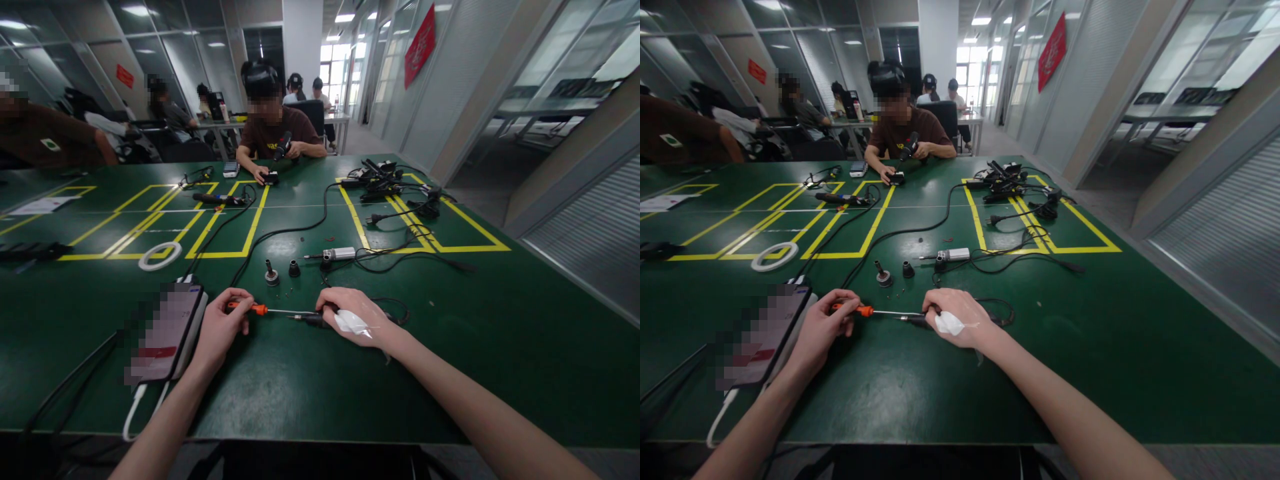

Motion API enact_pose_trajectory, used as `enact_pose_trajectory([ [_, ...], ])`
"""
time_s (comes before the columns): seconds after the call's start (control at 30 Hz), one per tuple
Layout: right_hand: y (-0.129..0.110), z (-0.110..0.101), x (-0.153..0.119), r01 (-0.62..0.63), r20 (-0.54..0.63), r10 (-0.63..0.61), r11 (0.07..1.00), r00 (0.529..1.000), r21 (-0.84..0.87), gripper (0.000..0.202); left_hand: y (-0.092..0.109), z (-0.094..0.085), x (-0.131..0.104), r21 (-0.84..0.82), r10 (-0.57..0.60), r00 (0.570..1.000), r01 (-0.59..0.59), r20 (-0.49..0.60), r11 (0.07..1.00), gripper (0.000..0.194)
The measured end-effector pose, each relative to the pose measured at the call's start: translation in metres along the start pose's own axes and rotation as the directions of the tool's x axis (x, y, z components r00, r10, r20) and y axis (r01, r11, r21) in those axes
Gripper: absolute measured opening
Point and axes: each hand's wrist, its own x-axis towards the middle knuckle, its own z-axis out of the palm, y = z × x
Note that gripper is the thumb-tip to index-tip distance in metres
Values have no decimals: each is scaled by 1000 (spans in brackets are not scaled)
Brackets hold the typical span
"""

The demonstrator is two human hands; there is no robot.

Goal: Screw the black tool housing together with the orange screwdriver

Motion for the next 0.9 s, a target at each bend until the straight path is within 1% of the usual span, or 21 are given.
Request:
enact_pose_trajectory([
  [0.17, 0, -1, 0, -6, 4, 6, 1000, 1000, -12, 18, -3, -1, 1, 51, 51, 999, -51, 6, 997, 37],
  [0.4, -3, -4, 0, -22, 8, 22, 1000, 1000, -12, 18, -5, 0, 0, 133, 59, 998, -60, 13, 989, 37],
  [0.6, -2, -2, -1, 0, -2, 0, 1000, 1000, -21, 19, -3, 0, 0, 105, 64, 997, -68, 39, 992, 28],
  [0.9, -4, -3, 0, -33, 10, 33, 999, 999, -26, 18, -4, 0, 0, 107, 35, 999, -39, 40, 994, 30],
])
